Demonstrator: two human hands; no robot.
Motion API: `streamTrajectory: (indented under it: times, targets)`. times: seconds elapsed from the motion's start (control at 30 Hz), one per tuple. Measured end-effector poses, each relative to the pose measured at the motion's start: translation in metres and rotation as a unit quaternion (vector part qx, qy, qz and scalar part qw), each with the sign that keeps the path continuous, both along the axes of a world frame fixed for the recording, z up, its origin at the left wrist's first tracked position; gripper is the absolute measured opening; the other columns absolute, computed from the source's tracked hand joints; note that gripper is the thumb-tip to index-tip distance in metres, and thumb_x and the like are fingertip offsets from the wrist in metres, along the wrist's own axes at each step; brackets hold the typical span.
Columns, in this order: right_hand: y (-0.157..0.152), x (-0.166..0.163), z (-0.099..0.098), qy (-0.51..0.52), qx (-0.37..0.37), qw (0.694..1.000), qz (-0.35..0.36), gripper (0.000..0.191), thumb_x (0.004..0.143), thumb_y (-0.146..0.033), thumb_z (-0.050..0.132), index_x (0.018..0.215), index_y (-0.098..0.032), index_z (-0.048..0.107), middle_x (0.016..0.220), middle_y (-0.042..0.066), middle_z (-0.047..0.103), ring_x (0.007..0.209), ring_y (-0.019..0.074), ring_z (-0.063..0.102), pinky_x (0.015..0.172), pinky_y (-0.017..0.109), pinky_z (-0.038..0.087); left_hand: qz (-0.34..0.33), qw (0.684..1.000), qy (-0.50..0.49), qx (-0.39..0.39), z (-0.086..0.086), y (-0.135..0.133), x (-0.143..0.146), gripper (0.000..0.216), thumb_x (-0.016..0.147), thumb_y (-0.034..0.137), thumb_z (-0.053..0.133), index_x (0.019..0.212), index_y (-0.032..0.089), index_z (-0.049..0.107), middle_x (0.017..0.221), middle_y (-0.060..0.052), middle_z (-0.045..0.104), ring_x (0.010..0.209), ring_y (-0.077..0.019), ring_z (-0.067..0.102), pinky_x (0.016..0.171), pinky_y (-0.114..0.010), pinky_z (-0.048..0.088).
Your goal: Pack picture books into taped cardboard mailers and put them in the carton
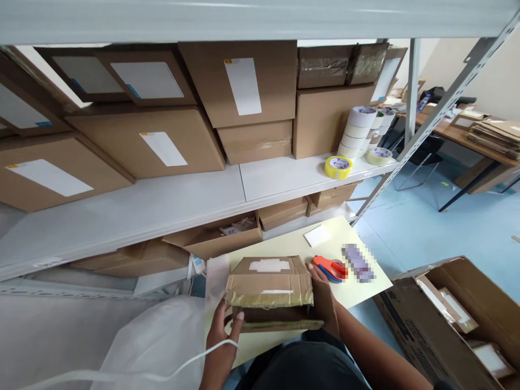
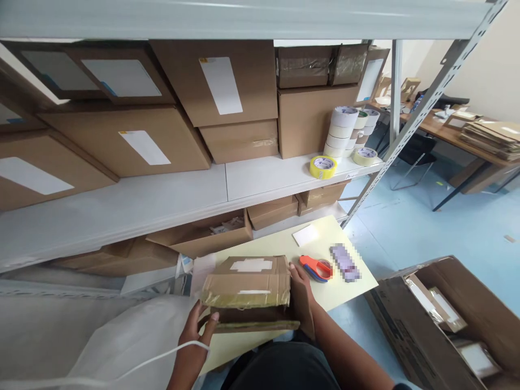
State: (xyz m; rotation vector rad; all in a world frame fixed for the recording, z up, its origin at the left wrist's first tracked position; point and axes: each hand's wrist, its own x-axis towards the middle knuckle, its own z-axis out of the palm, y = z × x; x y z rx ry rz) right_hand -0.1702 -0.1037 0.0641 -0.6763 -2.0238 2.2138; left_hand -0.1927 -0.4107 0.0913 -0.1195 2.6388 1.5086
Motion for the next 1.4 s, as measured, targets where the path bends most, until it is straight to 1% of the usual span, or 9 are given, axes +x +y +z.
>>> streamTrajectory:
  times: [0.2, 0.33, 0.43, 0.63, 0.77, 0.87, 1.1, 1.23, 1.4]
  targets:
    - [0.01, 0.032, 0.024, 0.046, -0.01, 0.999, 0.016, 0.067, 0.088, -0.072, 0.063, 0.137, -0.028, 0.067, 0.155, 0.008, 0.055, 0.151, 0.0333, 0.039, 0.126, 0.052, 0.025, -0.064, 0.998, -0.015, 0.005, -0.001, 0.006, 0.012, 0.086, 0.087, 0.047, 0.06, 0.163, 0.027, 0.025, 0.156, -0.015, 0.05, 0.138, -0.0323, 0.054, 0.103, -0.045, 0.053]
    - [0.005, 0.031, 0.024, 0.085, 0.014, 0.994, 0.072, 0.075, 0.083, -0.072, 0.069, 0.144, -0.029, 0.061, 0.161, 0.009, 0.047, 0.152, 0.0331, 0.036, 0.122, 0.049, 0.034, -0.078, 0.997, -0.018, 0.003, 0.003, 0.005, 0.008, 0.096, 0.084, 0.04, 0.062, 0.166, 0.028, 0.014, 0.157, -0.016, 0.048, 0.133, -0.0318, 0.057, 0.093, -0.041, 0.056]
    - [0.001, 0.012, 0.024, 0.058, 0.053, 0.995, 0.064, 0.067, 0.087, -0.068, 0.066, 0.139, -0.024, 0.064, 0.147, 0.011, 0.061, 0.137, 0.0328, 0.054, 0.113, 0.047, 0.044, -0.083, 0.995, -0.05, 0.0, 0.005, 0.002, 0.006, 0.101, 0.083, 0.041, 0.063, 0.167, 0.029, 0.008, 0.156, -0.016, 0.047, 0.126, -0.0307, 0.061, 0.088, -0.039, 0.057]
    - [0.009, -0.034, 0.026, -0.007, 0.103, 0.993, 0.056, 0.051, 0.093, -0.065, 0.057, 0.111, -0.02, 0.073, 0.113, 0.01, 0.076, 0.111, 0.0301, 0.068, 0.1, 0.043, 0.05, -0.142, 0.985, -0.098, -0.021, 0.011, -0.002, 0.009, 0.104, 0.08, 0.042, 0.067, 0.167, 0.031, 0.011, 0.167, -0.015, 0.033, 0.143, -0.034, 0.048, 0.1, -0.043, 0.054]
    - [0.012, -0.048, 0.009, -0.034, 0.186, 0.979, 0.074, 0.042, 0.089, -0.059, 0.061, 0.102, -0.02, 0.072, 0.097, 0.008, 0.076, 0.096, 0.0286, 0.069, 0.091, 0.042, 0.052, -0.218, 0.97, -0.084, -0.068, 0.015, 0.002, 0.016, 0.1, 0.073, 0.032, 0.074, 0.163, 0.032, 0.031, 0.173, -0.01, 0.021, 0.158, -0.0367, 0.023, 0.122, -0.055, 0.034]
    - [0.01, -0.05, -0.006, -0.018, 0.232, 0.97, 0.068, 0.034, 0.082, -0.046, 0.069, 0.105, -0.021, 0.071, 0.101, 0.009, 0.075, 0.1, 0.0295, 0.068, 0.094, 0.042, 0.05, -0.193, 0.977, -0.041, -0.084, 0.013, 0.004, 0.019, 0.093, 0.073, 0.034, 0.076, 0.159, 0.03, 0.041, 0.172, -0.011, 0.026, 0.158, -0.0377, 0.021, 0.124, -0.059, 0.027]
    - [0.021, -0.041, -0.01, 0.067, -0.001, 0.997, 0.024, 0.05, 0.076, -0.042, 0.072, 0.122, -0.023, 0.071, 0.149, 0.01, 0.059, 0.135, 0.031, 0.055, 0.111, 0.043, 0.044, -0.26, 0.962, -0.078, 0.026, 0.016, -0.029, 0.016, 0.104, 0.053, 0.062, 0.091, 0.148, 0.039, 0.056, 0.165, -0.008, 0.042, 0.153, -0.0426, 0.032, 0.123, -0.057, 0.033]
    - [0.029, -0.037, 0.0, 0.021, -0.139, 0.99, 0.031, 0.05, 0.087, -0.059, 0.058, 0.114, -0.021, 0.076, 0.143, 0.011, 0.065, 0.133, 0.0326, 0.058, 0.111, 0.049, 0.044, -0.186, 0.979, -0.077, 0.003, 0.013, -0.027, 0.012, 0.063, 0.068, 0.064, 0.081, 0.122, 0.031, 0.074, 0.144, -0.011, 0.065, 0.138, -0.0387, 0.055, 0.114, -0.052, 0.047]
    - [0.025, -0.039, 0.005, -0.031, -0.021, 0.993, 0.114, 0.062, 0.084, -0.065, 0.069, 0.129, -0.023, 0.071, 0.133, 0.01, 0.071, 0.127, 0.0322, 0.061, 0.11, 0.049, 0.045, 0.03, 0.999, -0.005, -0.015, -0.011, -0.002, -0.006, 0.061, 0.073, 0.066, 0.07, 0.114, 0.02, 0.066, 0.111, -0.013, 0.073, 0.106, -0.0337, 0.072, 0.091, -0.049, 0.06]
